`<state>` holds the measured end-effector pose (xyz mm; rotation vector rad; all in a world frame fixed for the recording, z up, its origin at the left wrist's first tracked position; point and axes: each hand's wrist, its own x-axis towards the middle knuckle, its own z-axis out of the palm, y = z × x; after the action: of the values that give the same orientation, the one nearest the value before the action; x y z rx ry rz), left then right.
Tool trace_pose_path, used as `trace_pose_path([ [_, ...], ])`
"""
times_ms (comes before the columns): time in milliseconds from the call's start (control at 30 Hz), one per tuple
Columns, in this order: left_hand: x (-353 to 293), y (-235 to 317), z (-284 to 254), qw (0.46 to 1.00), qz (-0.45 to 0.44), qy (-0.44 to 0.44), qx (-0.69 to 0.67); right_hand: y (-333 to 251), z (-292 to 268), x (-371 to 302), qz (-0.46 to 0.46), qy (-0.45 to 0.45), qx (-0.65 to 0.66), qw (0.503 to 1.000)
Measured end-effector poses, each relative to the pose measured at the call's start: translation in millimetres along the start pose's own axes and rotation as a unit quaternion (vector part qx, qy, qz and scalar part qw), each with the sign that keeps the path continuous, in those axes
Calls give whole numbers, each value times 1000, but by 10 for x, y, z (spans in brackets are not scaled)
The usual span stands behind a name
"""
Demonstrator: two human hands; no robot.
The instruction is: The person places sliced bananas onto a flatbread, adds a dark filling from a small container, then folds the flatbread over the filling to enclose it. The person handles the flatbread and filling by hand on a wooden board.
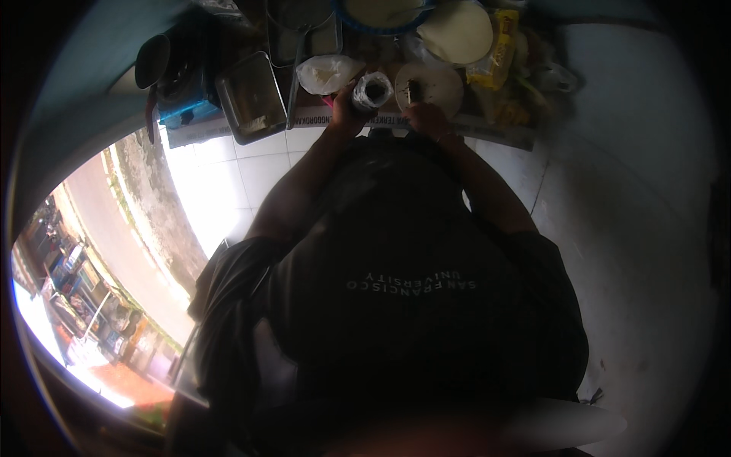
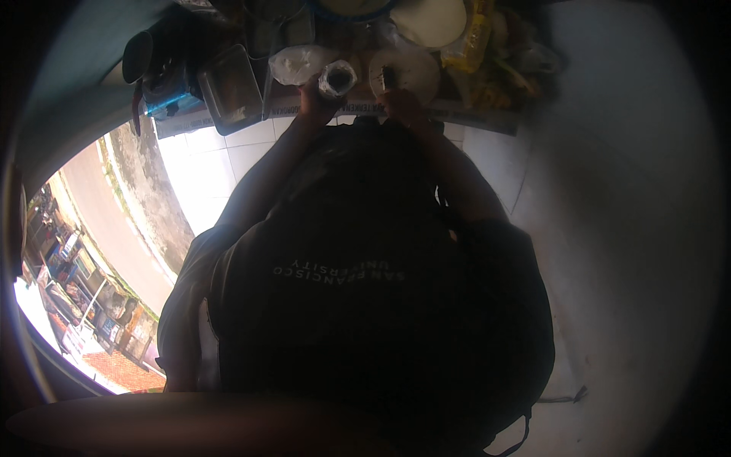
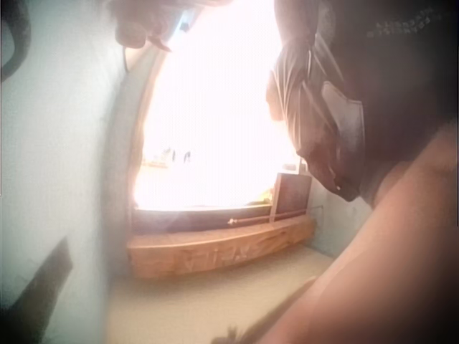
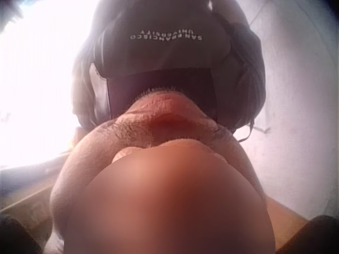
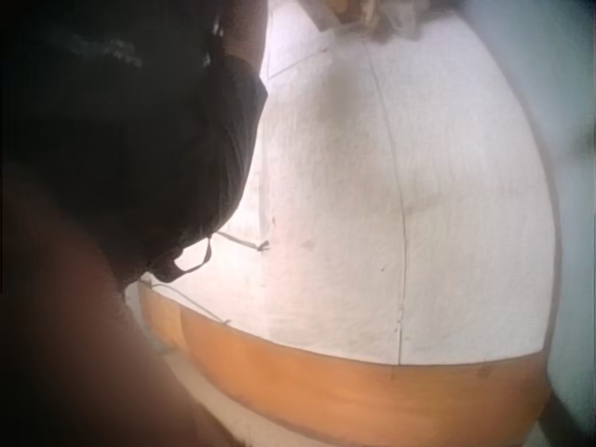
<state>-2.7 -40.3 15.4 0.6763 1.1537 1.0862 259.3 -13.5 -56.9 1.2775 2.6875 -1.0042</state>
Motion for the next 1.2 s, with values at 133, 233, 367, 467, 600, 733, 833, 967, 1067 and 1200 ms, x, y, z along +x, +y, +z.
trace_pose_path([
  [133,-67,55,-3,984,41,19,171,10,64,103,-42,-5,-42,998],
  [233,-109,75,38,998,-37,36,-27,-18,97,149,-39,-35,-82,995],
  [367,-173,129,77,997,17,34,63,-31,119,212,-14,-65,-102,993],
  [467,-209,201,85,983,27,48,175,-3,136,240,-23,-77,-111,990],
  [600,-260,223,145,981,60,40,178,19,150,265,-27,-106,-112,988],
  [733,-224,144,98,987,46,37,150,-13,144,257,-29,-76,-75,994],
  [833,-174,50,20,999,9,42,27,-28,136,248,-46,-79,-80,993],
  [967,-150,-63,-42,996,-5,38,-78,22,160,255,-70,-98,-100,988],
  [1067,-132,-106,-61,982,-27,31,-187,71,177,236,-57,-83,-99,990],
  [1200,-148,-109,-63,984,-18,34,-172,40,175,188,-1,-32,-90,995],
])
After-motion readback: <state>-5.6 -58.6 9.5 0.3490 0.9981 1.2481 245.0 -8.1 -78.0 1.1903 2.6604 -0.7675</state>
